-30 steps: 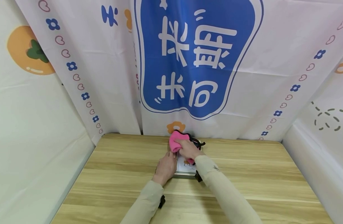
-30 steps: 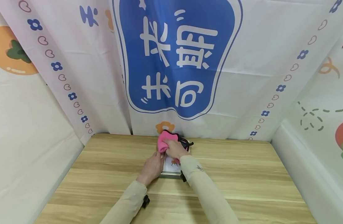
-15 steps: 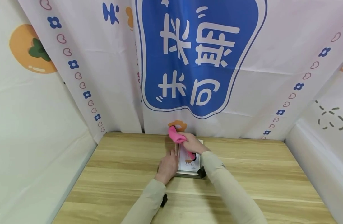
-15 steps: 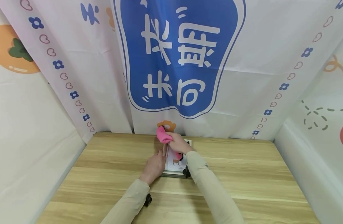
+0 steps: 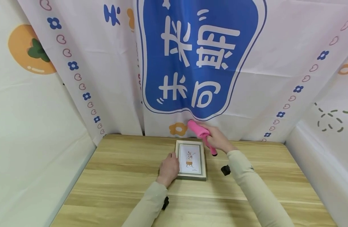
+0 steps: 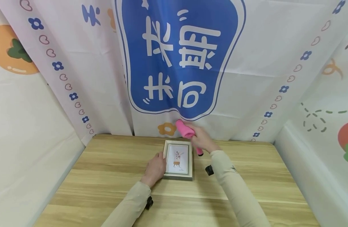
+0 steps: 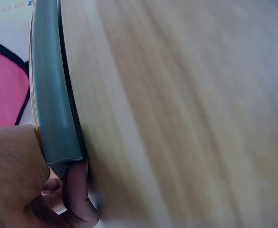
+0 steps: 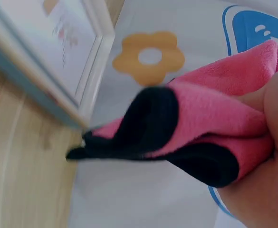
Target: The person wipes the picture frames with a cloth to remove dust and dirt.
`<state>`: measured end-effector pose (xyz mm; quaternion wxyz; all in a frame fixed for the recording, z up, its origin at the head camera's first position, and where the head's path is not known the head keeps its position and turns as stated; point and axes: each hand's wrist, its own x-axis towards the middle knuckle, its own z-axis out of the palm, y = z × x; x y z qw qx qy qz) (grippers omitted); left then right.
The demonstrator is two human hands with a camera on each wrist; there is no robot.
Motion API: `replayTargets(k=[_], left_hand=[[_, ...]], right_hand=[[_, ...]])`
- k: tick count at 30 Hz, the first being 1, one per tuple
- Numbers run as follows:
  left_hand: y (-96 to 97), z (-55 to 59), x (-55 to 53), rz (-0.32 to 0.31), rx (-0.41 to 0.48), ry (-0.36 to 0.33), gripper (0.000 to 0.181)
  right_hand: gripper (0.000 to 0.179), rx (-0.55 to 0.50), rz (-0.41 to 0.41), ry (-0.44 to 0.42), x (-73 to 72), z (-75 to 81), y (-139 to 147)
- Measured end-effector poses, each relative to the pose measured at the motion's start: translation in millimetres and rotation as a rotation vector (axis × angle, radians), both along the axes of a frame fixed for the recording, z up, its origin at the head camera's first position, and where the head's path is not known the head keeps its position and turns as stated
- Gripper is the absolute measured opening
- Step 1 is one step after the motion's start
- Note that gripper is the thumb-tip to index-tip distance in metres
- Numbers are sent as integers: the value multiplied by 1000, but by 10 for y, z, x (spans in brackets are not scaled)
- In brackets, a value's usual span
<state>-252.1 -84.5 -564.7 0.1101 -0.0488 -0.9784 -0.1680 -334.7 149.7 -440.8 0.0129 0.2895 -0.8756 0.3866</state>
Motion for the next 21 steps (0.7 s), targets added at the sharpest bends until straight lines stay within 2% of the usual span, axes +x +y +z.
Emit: replayTargets(k=[5,8,11,15,17,21], left_hand=[[-19,-23,4,7,-2,17,19],[-24,-23,8,7,-38,27,19],[-27,-9,13,2,-63,22,19],[-24,7,14,3,-37,-1,20],[-19,10,10,6,-24,-11,20],[-23,24,7,6,-12,-34,22]], right_hand=[[77,93,-66,65,-7,-57,133],[74,157,-111,78,-11,-204,167],[68,208,-127,89,-15,-451,175],[64,268,-125,70,22,-745,162],[65,293,-122,56,52,-823,148],[61,329,-111,21,93,-876,104]])
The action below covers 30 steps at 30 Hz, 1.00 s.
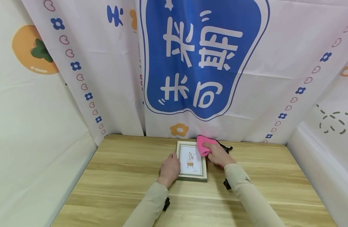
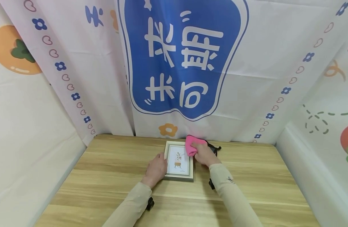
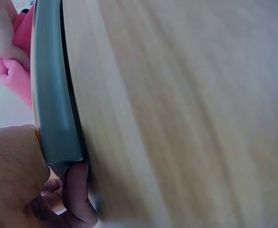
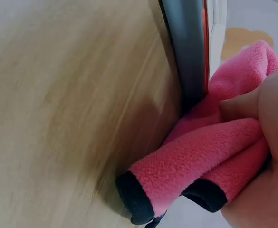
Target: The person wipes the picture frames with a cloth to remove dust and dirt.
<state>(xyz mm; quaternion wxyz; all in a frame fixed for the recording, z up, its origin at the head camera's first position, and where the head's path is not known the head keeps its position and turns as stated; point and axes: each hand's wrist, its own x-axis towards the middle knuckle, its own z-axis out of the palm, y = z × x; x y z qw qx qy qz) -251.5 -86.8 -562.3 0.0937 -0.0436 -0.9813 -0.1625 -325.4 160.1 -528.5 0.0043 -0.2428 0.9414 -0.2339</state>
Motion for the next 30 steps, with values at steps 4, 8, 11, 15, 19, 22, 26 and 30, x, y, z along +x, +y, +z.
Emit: replayTargets(k=[4,8,11,15,19,22,26,30], left_hand=[[-8,0,12,0,-4,11,21],[-21,3,20,-6,2,27,21],[-25,10,27,-20,14,36,20],[-21,2,28,-44,23,69,19],[-14,0,24,-58,26,121,17],[-9,13,31,-64,24,142,16],[-6,16,36,-67,22,132,17],[-13,-4,24,-58,22,89,19]], right_hand=[[58,45,-11,-23,21,5,-60],[53,85,-3,-17,21,13,-129],[50,100,10,-4,20,24,-183],[48,134,2,4,31,61,-258],[47,184,-15,17,56,102,-323],[46,210,-22,26,75,124,-360],[47,221,-33,17,83,145,-392],[47,233,-33,22,73,129,-415]])
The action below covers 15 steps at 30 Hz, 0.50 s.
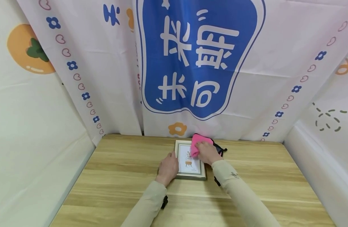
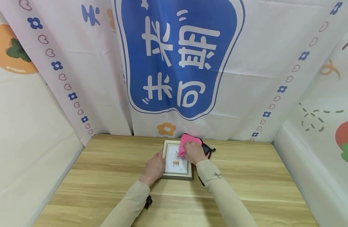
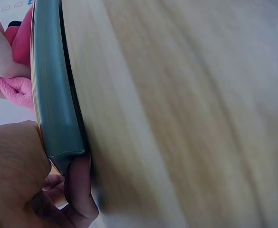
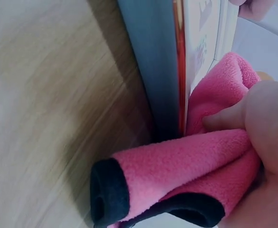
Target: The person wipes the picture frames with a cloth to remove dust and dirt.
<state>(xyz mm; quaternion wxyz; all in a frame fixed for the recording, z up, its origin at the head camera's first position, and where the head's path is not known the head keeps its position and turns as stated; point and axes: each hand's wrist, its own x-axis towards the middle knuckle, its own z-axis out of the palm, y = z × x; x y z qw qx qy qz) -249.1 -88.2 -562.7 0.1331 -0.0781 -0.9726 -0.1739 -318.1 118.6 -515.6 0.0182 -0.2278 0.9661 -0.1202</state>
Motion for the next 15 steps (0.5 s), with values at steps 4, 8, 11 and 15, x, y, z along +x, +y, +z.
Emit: replayTargets(k=[4,8,11,15], left_hand=[[-17,-12,-19,7,-7,-19,20],[-24,-15,-28,5,7,-24,19],[-21,-3,-25,-1,28,-31,19],[-17,13,-21,0,42,-35,19]], right_hand=[[44,0,0,10,-9,-32,-33],[41,-13,11,11,-6,-52,-78],[39,-13,25,20,-6,-52,-108],[36,-14,38,40,-23,-49,-133]])
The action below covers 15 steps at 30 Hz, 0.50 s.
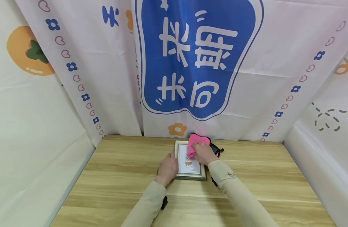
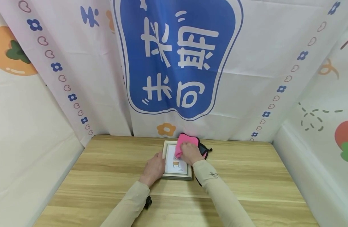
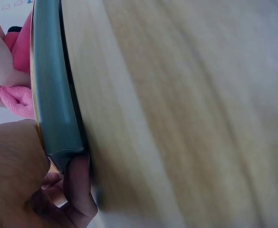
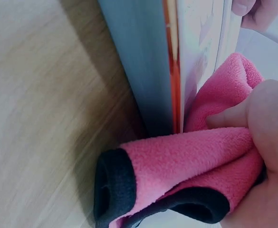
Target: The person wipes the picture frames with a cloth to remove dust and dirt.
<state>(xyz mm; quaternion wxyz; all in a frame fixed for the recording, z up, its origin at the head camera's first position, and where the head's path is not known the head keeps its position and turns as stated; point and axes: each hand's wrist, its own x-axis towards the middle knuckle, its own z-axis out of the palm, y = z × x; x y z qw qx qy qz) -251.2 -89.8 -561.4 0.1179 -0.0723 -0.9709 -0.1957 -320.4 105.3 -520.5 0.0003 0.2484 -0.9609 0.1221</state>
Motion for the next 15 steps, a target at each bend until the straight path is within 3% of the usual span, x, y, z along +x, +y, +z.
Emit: replayTargets(k=[8,15], left_hand=[[-19,-6,6,4,-15,31,18],[-5,-20,4,0,-36,45,19]], right_hand=[[39,-28,15,-8,-11,-12,-84],[25,-69,41,55,-6,-36,-129]])
